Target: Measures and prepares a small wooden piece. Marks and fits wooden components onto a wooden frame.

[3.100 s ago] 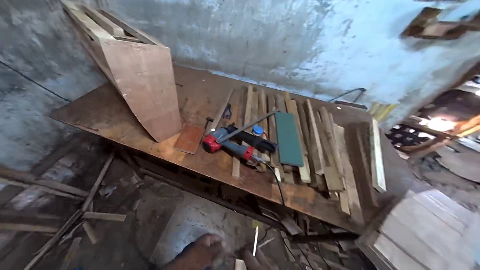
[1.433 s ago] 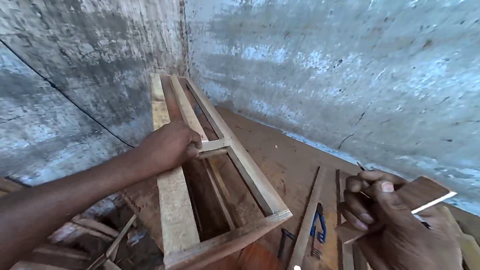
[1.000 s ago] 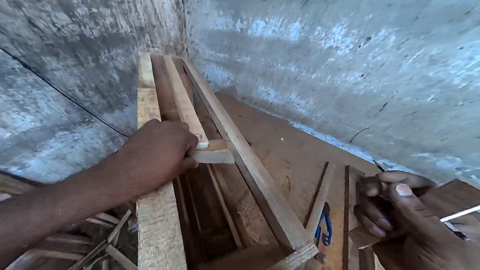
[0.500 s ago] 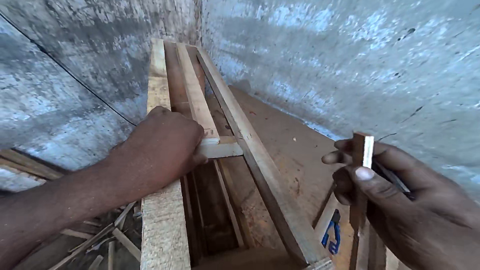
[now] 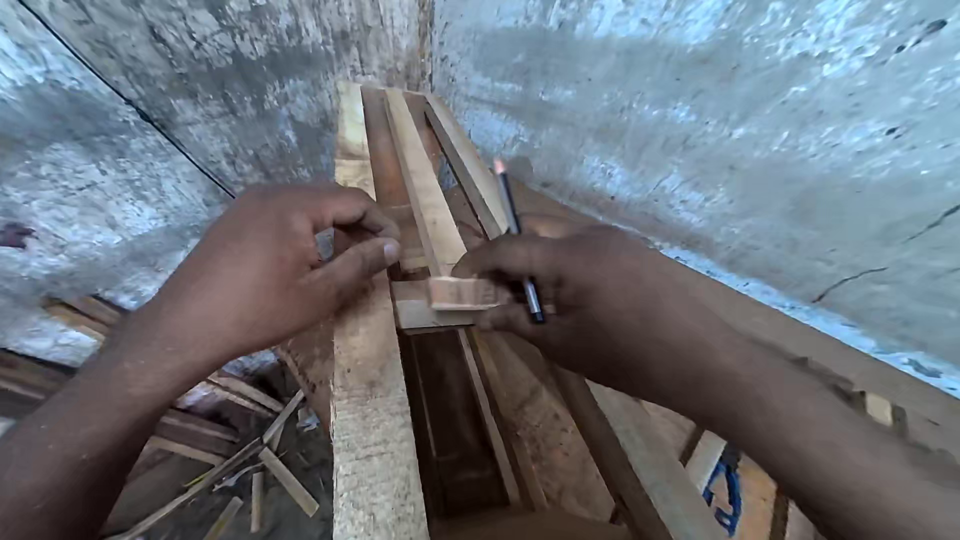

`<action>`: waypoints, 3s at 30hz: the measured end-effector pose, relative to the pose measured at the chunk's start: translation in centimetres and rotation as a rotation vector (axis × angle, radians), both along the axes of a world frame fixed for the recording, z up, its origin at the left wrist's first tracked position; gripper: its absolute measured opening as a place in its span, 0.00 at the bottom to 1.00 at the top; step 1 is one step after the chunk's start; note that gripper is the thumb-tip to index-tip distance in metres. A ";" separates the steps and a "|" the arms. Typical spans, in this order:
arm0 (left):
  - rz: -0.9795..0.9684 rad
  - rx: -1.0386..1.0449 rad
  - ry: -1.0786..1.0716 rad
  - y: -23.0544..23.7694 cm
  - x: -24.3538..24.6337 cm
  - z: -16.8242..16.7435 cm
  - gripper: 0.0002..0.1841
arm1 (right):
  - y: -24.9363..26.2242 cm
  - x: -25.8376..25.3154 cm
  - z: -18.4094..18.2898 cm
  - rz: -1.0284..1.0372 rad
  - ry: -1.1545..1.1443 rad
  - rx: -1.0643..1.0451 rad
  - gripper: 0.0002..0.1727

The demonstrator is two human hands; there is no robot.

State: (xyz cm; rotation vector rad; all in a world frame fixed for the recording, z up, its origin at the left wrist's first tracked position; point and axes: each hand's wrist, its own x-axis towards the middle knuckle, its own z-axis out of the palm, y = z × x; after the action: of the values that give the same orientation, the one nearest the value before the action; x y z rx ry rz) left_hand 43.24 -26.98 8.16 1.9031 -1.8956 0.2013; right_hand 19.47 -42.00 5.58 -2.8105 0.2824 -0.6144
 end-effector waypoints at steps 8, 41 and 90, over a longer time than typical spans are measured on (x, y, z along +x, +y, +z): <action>-0.113 0.128 -0.016 -0.5 -0.9 -1.9 0.18 | -0.6 3.7 -2.8 0.197 -0.031 -0.065 0.06; 0.034 0.455 -0.286 -4.4 -2.4 -0.7 0.17 | -1.1 -0.6 -4.7 -0.268 0.114 -0.161 0.03; 0.215 0.486 -0.229 -3.5 -6.2 -0.2 0.05 | -0.3 -0.5 -4.1 -0.319 0.140 -0.074 0.02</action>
State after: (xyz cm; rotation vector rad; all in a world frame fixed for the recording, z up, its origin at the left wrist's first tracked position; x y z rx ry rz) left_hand 37.08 -30.48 7.96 2.5037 -2.0184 0.0215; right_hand 18.95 -42.32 1.45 -2.9080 0.7609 -0.4996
